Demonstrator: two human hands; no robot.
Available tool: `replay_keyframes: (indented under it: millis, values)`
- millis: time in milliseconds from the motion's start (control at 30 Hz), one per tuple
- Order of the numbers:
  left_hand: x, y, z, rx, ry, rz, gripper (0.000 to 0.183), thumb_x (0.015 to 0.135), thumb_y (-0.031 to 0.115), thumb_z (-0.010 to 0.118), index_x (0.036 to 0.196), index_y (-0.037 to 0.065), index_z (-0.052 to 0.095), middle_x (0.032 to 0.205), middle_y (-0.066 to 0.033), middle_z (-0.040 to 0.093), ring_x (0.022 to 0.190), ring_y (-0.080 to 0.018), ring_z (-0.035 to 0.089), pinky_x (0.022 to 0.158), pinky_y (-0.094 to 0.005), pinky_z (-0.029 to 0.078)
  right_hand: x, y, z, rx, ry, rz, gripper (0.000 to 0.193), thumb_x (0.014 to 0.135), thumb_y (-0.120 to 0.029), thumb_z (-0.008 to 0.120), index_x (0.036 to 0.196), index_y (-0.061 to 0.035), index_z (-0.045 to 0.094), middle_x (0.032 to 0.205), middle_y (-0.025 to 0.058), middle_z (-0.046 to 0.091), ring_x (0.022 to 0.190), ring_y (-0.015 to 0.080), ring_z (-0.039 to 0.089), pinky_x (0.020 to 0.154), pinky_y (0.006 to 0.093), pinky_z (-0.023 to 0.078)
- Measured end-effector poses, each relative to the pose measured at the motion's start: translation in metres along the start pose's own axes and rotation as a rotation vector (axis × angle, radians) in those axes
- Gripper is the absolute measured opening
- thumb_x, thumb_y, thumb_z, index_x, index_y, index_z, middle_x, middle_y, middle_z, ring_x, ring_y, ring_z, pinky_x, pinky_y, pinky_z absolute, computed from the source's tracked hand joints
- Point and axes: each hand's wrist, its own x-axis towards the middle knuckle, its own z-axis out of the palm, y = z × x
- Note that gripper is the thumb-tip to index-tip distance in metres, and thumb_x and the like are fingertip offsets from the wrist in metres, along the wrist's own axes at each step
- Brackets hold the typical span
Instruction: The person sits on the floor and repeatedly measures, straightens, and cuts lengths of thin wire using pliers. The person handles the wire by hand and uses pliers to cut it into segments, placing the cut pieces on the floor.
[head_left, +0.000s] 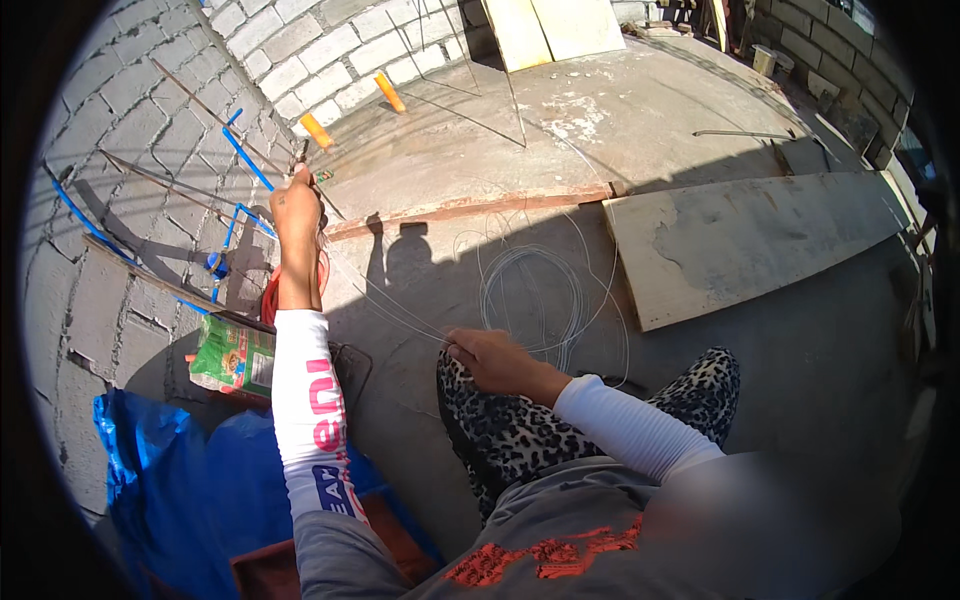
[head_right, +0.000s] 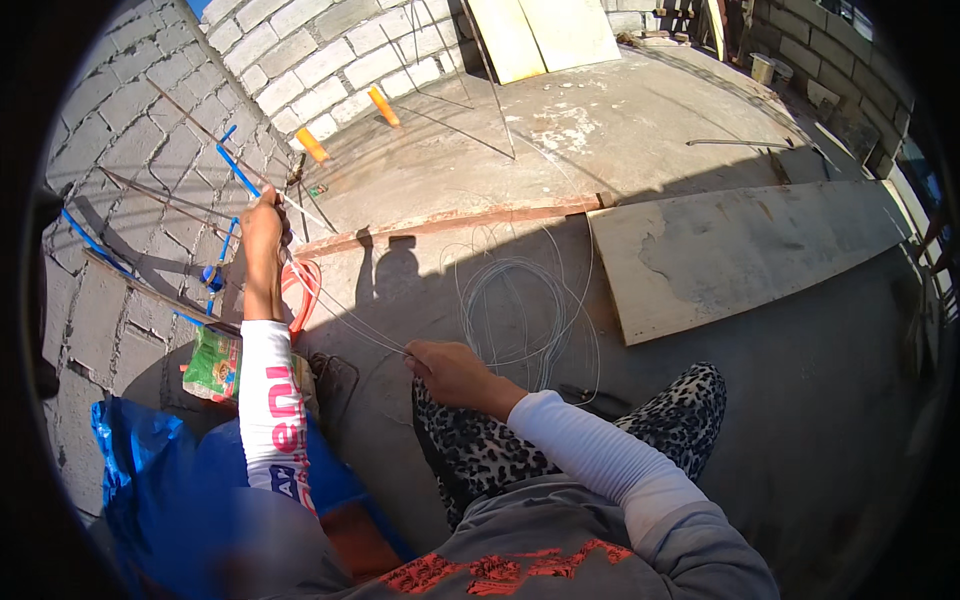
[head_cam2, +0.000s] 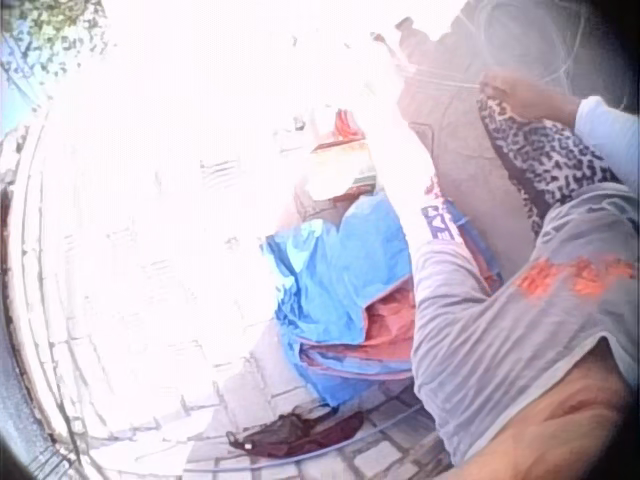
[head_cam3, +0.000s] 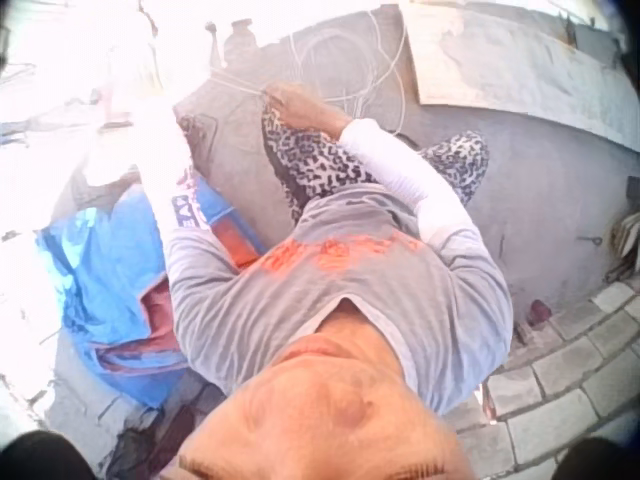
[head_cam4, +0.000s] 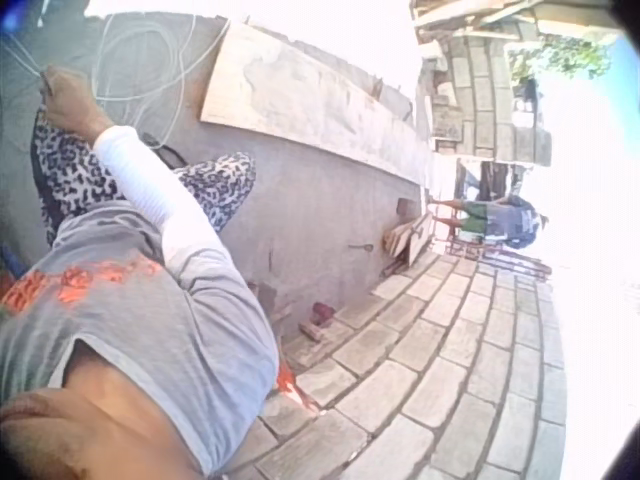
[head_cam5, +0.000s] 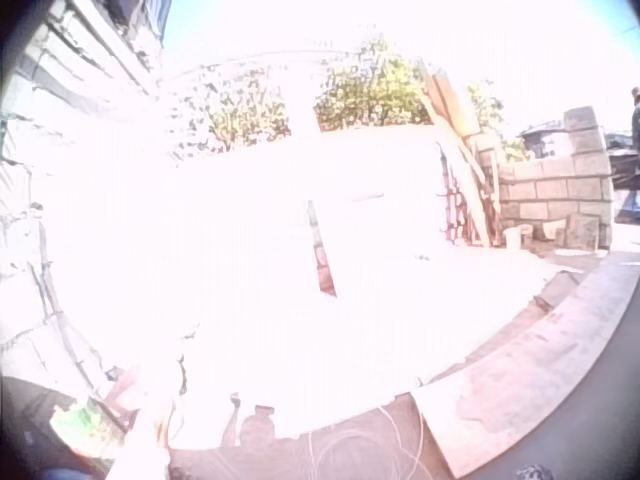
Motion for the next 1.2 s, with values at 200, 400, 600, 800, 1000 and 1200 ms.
replay_keyframes:
  millis: [200, 400, 600, 800, 1000, 1200]
  values:
    - [0.036, -0.076, -0.021, -0.246, 0.242, -0.073, 0.033, 0.088, 0.024, 0.055, 0.063, 0.002, 0.051, 0.05, -0.003, 0.042, 0.045, -0.0163, 0.041, 0.042, -0.0374, 0.029, -0.05, 0.022, 0.003, -0.192, 0.009, 0.08, 0.016, 0.091, -0.018, 0.052, 0.096, -0.0025, 0.054, 0.079, 0.0214, 0.062, 0.075, 0.0417, 0.06, 0.064, 0.0472, 0.046]
    - [0.096, -0.109, -0.148, -0.795, 0.262, -0.346, 0.014, 0.092, 0.01, 0.035, 0.083, 0.009, 0.046, 0.058, -0.0032, 0.045, 0.038, -0.0188, 0.037, 0.035, -0.0327, 0.031, -0.131, 0.022, -0.077, -0.344, -0.29, 0.148, 0.016, 0.092, -0.019, 0.051, 0.093, -0.004, 0.054, 0.07, 0.0177, 0.06, 0.068, 0.0392, 0.059, 0.064, 0.0464, 0.046]
    - [0.059, -0.178, -0.186, -0.45, 0.061, 0.052, 0.021, 0.091, 0.022, 0.045, 0.08, 0.008, 0.055, 0.066, 0.0018, 0.05, 0.05, -0.0033, 0.034, 0.046, -0.0204, 0.024, -0.149, -0.006, -0.127, -0.43, -0.148, -0.142, 0.023, 0.093, -0.027, 0.051, 0.079, -0.0081, 0.051, 0.061, 0.0102, 0.052, 0.058, 0.0338, 0.056, 0.056, 0.0412, 0.044]
    - [0.068, -0.208, -0.259, -0.23, -0.052, -0.151, 0.02, 0.089, 0.017, 0.044, 0.089, 0.0, 0.055, 0.072, -0.0006, 0.047, 0.055, -0.008, 0.037, 0.049, -0.0197, 0.028, -0.163, -0.035, -0.133, -0.496, -0.162, -0.132, 0.025, 0.092, -0.029, 0.054, 0.077, -0.0096, 0.051, 0.061, 0.0057, 0.053, 0.053, 0.028, 0.056, 0.048, 0.0375, 0.044]
    - [0.068, -0.267, -0.235, -0.025, -0.031, -0.017, 0.017, 0.086, 0.011, 0.045, 0.082, -0.001, 0.056, 0.067, -0.0021, 0.046, 0.053, -0.0128, 0.038, 0.051, -0.0244, 0.034, -0.176, -0.061, -0.125, -0.636, -0.116, -0.162, 0.022, 0.082, -0.028, 0.066, 0.071, -0.012, 0.054, 0.054, 0.0005, 0.049, 0.045, 0.0178, 0.054, 0.041, 0.032, 0.04]
    - [0.022, -0.23, -0.191, 0.356, 0.121, -0.299, 0.035, 0.085, 0.024, 0.057, 0.105, -0.004, 0.06, 0.09, -0.0143, 0.061, 0.073, -0.0203, 0.056, 0.067, -0.0275, 0.044, -0.183, -0.056, -0.105, -0.573, -0.048, -0.149, 0.023, 0.077, -0.028, 0.07, 0.067, -0.013, 0.054, 0.054, -0.0007, 0.048, 0.045, 0.0164, 0.052, 0.043, 0.03, 0.039]
